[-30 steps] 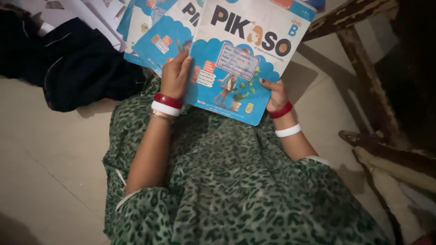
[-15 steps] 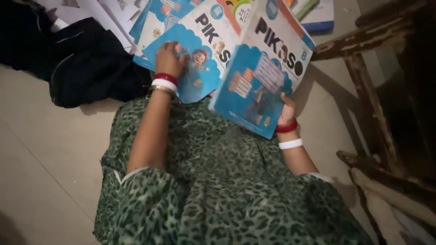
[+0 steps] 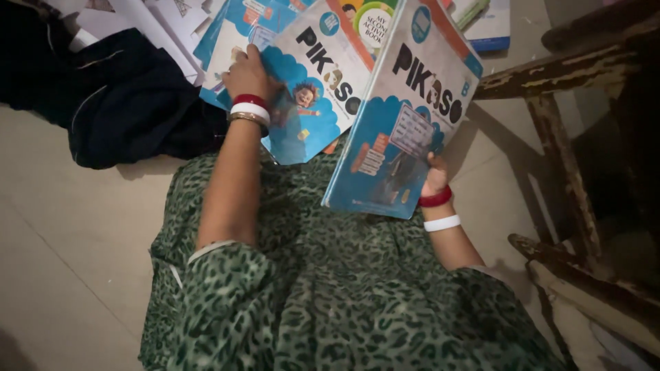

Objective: Sorting and organizing a pile of books and notebooks on the floor.

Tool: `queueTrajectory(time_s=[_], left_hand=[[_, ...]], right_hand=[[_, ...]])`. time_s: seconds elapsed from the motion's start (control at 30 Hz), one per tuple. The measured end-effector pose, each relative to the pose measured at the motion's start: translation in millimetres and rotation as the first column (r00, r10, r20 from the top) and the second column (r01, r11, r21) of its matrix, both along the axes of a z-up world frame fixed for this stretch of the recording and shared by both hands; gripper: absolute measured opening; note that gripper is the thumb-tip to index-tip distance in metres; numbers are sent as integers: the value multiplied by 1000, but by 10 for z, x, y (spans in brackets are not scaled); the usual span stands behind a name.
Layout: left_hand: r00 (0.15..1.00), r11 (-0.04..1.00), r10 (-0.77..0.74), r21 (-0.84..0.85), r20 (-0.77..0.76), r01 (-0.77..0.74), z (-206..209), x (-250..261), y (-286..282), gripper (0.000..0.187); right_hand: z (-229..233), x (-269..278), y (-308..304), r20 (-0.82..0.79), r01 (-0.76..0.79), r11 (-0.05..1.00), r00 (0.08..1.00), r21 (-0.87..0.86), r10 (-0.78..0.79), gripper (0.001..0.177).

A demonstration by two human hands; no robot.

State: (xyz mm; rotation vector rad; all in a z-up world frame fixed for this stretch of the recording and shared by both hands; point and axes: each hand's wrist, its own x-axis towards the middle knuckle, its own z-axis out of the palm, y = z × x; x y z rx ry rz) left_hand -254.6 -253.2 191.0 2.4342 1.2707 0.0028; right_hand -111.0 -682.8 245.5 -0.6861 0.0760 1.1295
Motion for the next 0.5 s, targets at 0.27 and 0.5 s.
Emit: queueTrajectory(time_s=[0.27,0.5], left_hand=[[839,890,-277,-205,469,408,876,-438,134,37],[728,958,-47,-176,684,227,2101,-981,-896,33]], right_hand=[[96,-34,110,-43,41,999,998,-7,-42,73],[577,-281,387,124,27,997,992,72,-36,68]])
